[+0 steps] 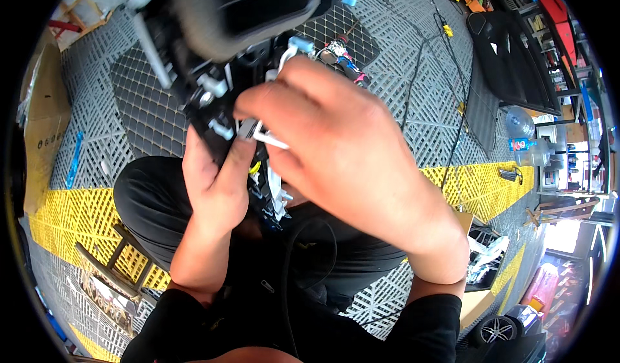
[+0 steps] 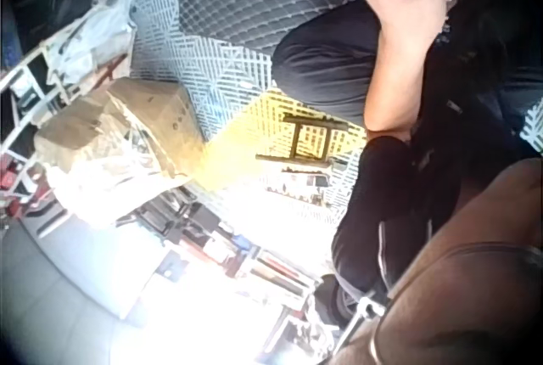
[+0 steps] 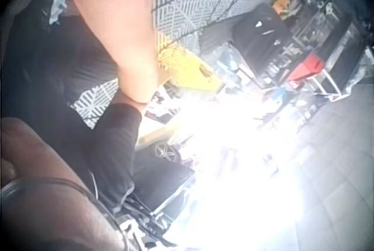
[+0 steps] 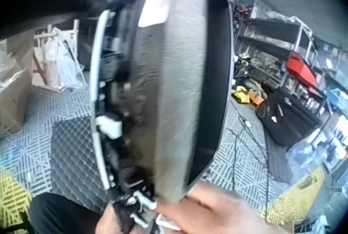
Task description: The person assembles a car air vent component by hand, attaching white plastic pieces and a wiring harness to a black housing. They work while sitting on a floor mat, connecting wires to small terminals and pressing plastic clips into place.
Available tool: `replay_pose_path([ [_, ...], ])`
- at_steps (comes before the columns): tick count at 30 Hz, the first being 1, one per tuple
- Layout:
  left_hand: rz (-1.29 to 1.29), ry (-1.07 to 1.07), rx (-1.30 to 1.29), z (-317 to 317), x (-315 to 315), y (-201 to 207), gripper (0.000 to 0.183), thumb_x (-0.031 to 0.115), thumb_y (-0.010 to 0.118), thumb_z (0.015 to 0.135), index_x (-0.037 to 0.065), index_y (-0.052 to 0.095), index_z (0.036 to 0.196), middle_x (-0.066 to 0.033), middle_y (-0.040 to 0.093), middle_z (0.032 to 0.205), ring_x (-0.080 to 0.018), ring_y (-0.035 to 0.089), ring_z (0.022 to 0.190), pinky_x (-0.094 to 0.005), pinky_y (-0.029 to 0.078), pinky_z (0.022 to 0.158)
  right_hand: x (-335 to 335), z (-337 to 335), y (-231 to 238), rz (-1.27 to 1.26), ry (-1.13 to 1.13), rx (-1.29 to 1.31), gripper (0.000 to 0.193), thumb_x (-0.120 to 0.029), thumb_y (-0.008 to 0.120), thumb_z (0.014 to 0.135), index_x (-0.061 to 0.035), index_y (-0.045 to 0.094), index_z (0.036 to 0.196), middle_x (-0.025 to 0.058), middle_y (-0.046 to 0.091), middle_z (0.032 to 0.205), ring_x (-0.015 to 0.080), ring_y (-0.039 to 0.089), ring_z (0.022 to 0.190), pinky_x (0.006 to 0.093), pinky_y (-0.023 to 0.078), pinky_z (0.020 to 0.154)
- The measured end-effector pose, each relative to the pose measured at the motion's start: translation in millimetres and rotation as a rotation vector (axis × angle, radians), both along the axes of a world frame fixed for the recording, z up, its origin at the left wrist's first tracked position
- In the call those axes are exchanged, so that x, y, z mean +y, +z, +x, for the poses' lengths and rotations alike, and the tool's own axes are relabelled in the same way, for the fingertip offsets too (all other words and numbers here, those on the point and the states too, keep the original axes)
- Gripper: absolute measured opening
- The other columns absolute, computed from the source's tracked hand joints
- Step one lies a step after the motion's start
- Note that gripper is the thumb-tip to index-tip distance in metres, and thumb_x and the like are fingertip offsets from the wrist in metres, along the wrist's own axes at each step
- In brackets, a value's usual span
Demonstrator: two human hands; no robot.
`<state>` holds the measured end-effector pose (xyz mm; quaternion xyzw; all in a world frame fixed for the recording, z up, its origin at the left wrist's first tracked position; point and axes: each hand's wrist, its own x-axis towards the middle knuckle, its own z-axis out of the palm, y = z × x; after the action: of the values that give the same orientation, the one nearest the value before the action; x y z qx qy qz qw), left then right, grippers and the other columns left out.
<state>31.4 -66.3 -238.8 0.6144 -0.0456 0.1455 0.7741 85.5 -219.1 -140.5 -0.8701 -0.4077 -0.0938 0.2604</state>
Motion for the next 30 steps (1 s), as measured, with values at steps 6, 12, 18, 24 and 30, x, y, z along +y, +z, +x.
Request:
replay_pose_path([
  [6,0.135,0.012,-0.203,0.7,6.1,-0.8,0.057,-0.003,0.049,0.105,0.0,0.029,0.158,-0.0098,0.067,0.11,-0.0072,0.067,0.075,-0.0192,0.055,0.054,5.4,-9.7,2.8,0.012,-0.037,0.007,0.04,0.002,0.079,0.07,-0.0057,0.075,0.109,0.0089,0.066,0.102,0.0271,0.069,0.084,0.0333,0.057,0.072],
  [12,0.005,-0.049,-0.002,-6.3,1.5,-0.6,0.057,-0.002,0.049,0.104,0.0,0.031,0.158,-0.0102,0.069,0.106,-0.0094,0.068,0.071,-0.0218,0.055,0.051,-0.7,-10.0,0.3,0.04,-0.041,0.037,0.039,0.001,0.08,0.072,-0.0053,0.074,0.11,0.0087,0.066,0.1,0.0238,0.07,0.082,0.0339,0.057,0.072],
  [18,0.026,-0.014,-0.088,10.0,-0.5,-7.2,0.054,-0.005,0.055,0.101,-0.006,0.039,0.153,-0.0162,0.066,0.129,-0.0198,0.065,0.12,-0.0333,0.05,0.102,-7.5,-0.2,-0.9,0.191,-0.021,0.2,0.042,0.0,0.08,0.08,-0.002,0.072,0.121,0.0056,0.071,0.096,0.0164,0.071,0.086,0.0302,0.058,0.079],
  [24,0.079,0.062,-0.009,30.0,-0.6,-9.6,0.058,-0.003,0.057,0.099,-0.001,0.04,0.154,-0.0141,0.068,0.126,-0.0159,0.066,0.112,-0.0303,0.051,0.096,-20.0,31.8,18.8,-0.107,0.074,-0.085,0.036,0.005,0.069,0.09,-0.0051,0.073,0.124,0.0106,0.075,0.104,0.0209,0.075,0.096,0.0317,0.059,0.081],
  [30,0.172,0.129,0.039,51.0,1.2,-18.7,0.053,0.002,0.063,0.097,0.001,0.049,0.148,-0.0063,0.067,0.118,-0.0117,0.062,0.107,-0.0295,0.05,0.095,-5.8,65.6,8.5,-0.485,0.213,-0.488,0.049,0.001,0.074,0.076,-0.0187,0.075,0.121,0.0035,0.073,0.12,0.0261,0.073,0.103,0.0394,0.06,0.081],
])
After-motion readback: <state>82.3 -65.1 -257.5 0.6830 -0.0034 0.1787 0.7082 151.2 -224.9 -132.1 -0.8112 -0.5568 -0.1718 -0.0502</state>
